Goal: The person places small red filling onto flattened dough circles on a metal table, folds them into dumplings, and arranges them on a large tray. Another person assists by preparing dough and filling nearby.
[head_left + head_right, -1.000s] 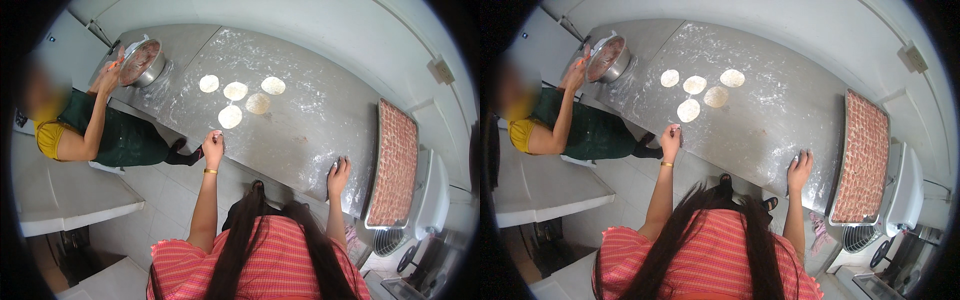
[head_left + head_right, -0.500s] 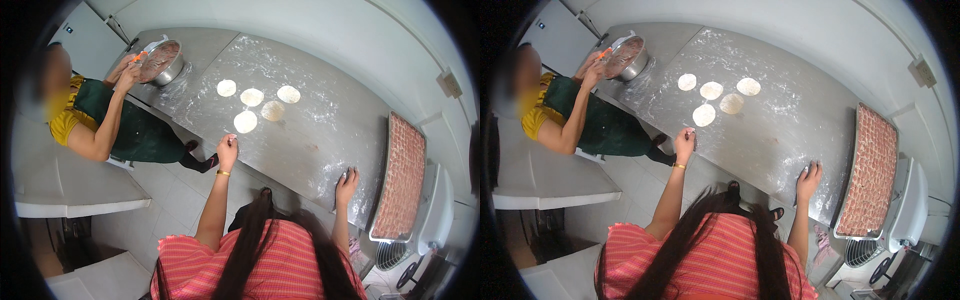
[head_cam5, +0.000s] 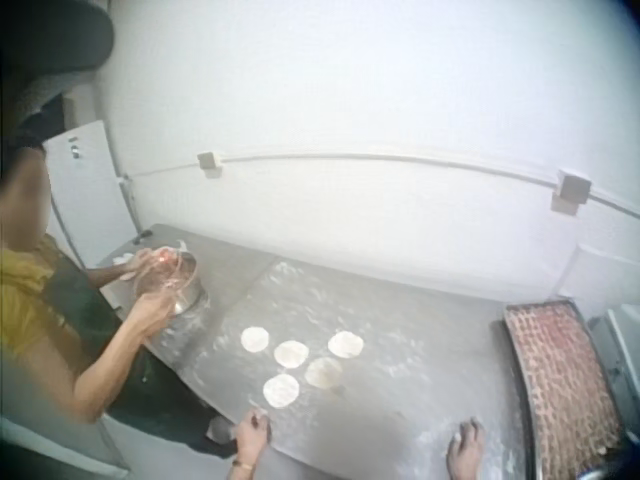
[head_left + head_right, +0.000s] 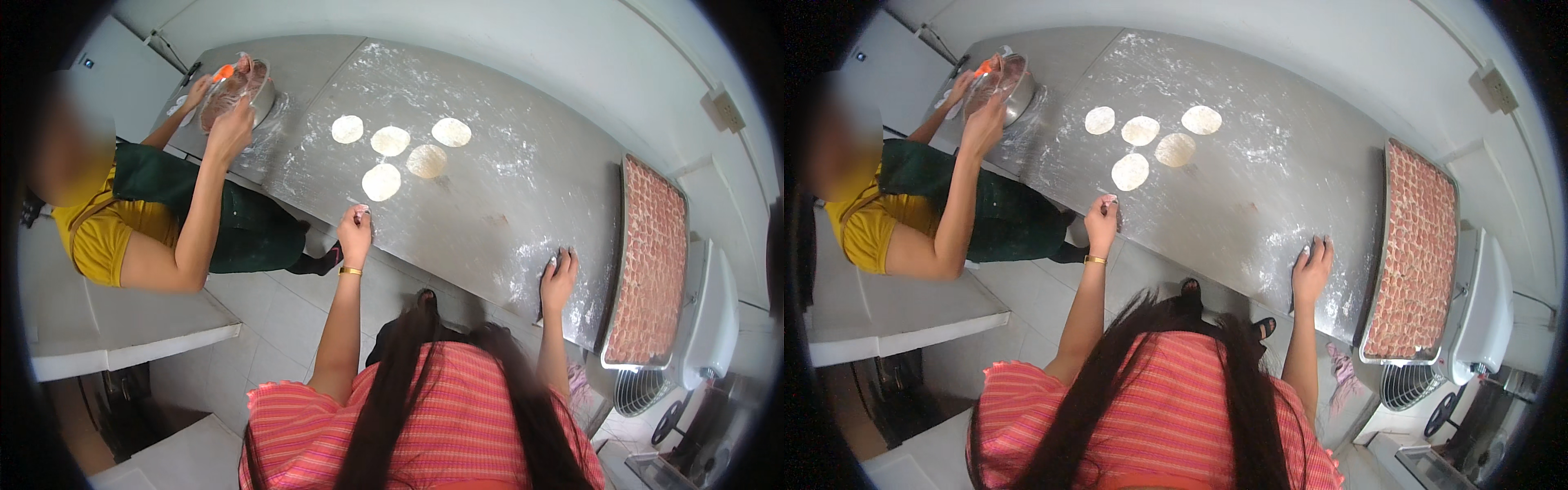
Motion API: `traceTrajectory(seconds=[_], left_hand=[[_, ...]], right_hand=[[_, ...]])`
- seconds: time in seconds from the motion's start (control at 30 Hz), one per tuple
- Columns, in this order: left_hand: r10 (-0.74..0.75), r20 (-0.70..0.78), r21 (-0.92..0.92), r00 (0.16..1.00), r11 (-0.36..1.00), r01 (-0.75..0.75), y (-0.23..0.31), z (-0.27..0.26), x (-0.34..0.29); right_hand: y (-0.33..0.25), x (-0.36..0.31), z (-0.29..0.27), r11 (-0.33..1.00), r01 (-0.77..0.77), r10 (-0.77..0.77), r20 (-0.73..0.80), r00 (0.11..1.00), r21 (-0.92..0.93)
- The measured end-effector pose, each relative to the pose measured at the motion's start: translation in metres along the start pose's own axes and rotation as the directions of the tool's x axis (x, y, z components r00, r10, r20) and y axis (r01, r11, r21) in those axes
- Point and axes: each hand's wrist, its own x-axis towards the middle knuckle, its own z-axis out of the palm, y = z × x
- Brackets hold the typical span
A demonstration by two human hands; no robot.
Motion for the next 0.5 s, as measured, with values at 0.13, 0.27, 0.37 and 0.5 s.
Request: traceTrajectory(seconds=[0.13, 0.27, 0.37, 0.5], left_hand=[[-0.006, 0.002, 0.011, 1.000, 1.000, 0.006, -0.002, -0.001, 0.000], [0.003, -0.019, 0.050, 1.000, 0.999, -0.002, -0.002, 0.001, 0.004], [0.051, -0.057, 0.106, 0.997, 0.993, -0.045, -0.003, 0.004, 0.023], [0.122, -0.174, 0.245, 0.977, 0.967, -0.077, -0.005, 0.018, 0.081]], right_hand=[[-0.002, 0.000, 0.002, 1.000, -0.002, 0.002, -0.001, 1.000, -0.025], [0.001, -0.001, 0.003, 1.000, 0.006, -0.007, -0.018, 1.000, -0.026], [0.001, 0.000, 0.002, 1.000, 0.006, -0.007, -0.010, 1.000, -0.027], [0.001, -0.001, 0.003, 1.000, -0.004, 0.004, -0.001, 1.000, -0.019]])
